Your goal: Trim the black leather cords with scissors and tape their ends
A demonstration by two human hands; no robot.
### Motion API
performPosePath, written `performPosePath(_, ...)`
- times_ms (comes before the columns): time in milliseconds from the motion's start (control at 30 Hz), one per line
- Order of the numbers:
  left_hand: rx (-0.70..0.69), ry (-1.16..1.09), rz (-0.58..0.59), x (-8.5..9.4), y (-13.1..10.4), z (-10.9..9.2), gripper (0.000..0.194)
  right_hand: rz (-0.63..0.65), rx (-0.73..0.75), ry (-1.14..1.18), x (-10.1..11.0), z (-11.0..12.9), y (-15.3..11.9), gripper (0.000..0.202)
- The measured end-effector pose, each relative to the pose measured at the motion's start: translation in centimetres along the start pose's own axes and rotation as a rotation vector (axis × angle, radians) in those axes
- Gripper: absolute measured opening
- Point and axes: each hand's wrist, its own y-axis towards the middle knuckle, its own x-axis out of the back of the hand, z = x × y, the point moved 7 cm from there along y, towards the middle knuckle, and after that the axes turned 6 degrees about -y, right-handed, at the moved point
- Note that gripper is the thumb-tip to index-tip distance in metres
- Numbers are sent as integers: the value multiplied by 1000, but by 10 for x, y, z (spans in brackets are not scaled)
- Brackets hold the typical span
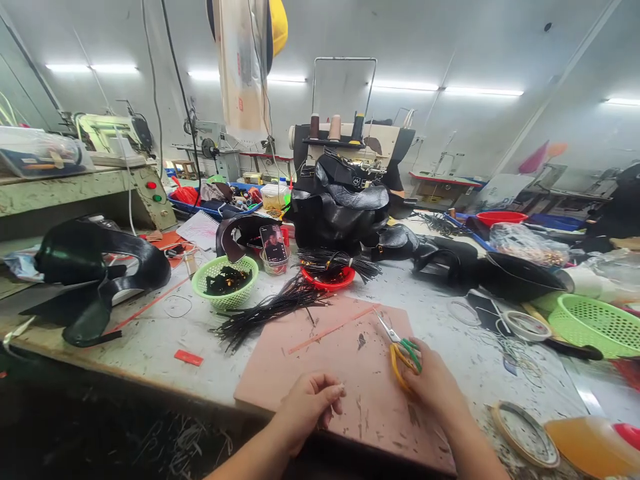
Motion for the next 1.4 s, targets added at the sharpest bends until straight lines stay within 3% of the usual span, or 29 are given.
performPosePath(133,11,112,31,-11,2,14,28,-28,56,-66,4,9,-7,53)
performPosePath(367,10,195,84,-20,1,21,25,160,16,-104,-1,-8,3,62)
performPosePath(467,-3,209,86,-18,-3,21,25,175,-42,1,-3,-25,12,62)
performPosePath(600,2,231,40,-10,-5,21,24,71,-109,302,-4,-35,3,68)
performPosePath(667,-1,270,14,-8,-4,22,22,87,-43,508,-6,-17,-14,67)
performPosePath(800,-75,394,43,-14,1,21,15,243,292,877,5,58,-63,56)
performPosePath(933,-207,506,71,-19,0,14,15,248,364,877,21,97,-84,51)
performPosePath(1100,-238,563,26,-11,-3,8,19,231,341,871,17,104,-82,49)
performPosePath(1267,-232,626,58,-8,-1,8,22,164,331,897,11,106,-78,44)
performPosePath(1333,-218,705,57,2,0,7,20,72,293,868,17,93,-65,42)
performPosePath(1400,-207,786,28,22,-1,2,19,-56,184,833,28,65,-41,43)
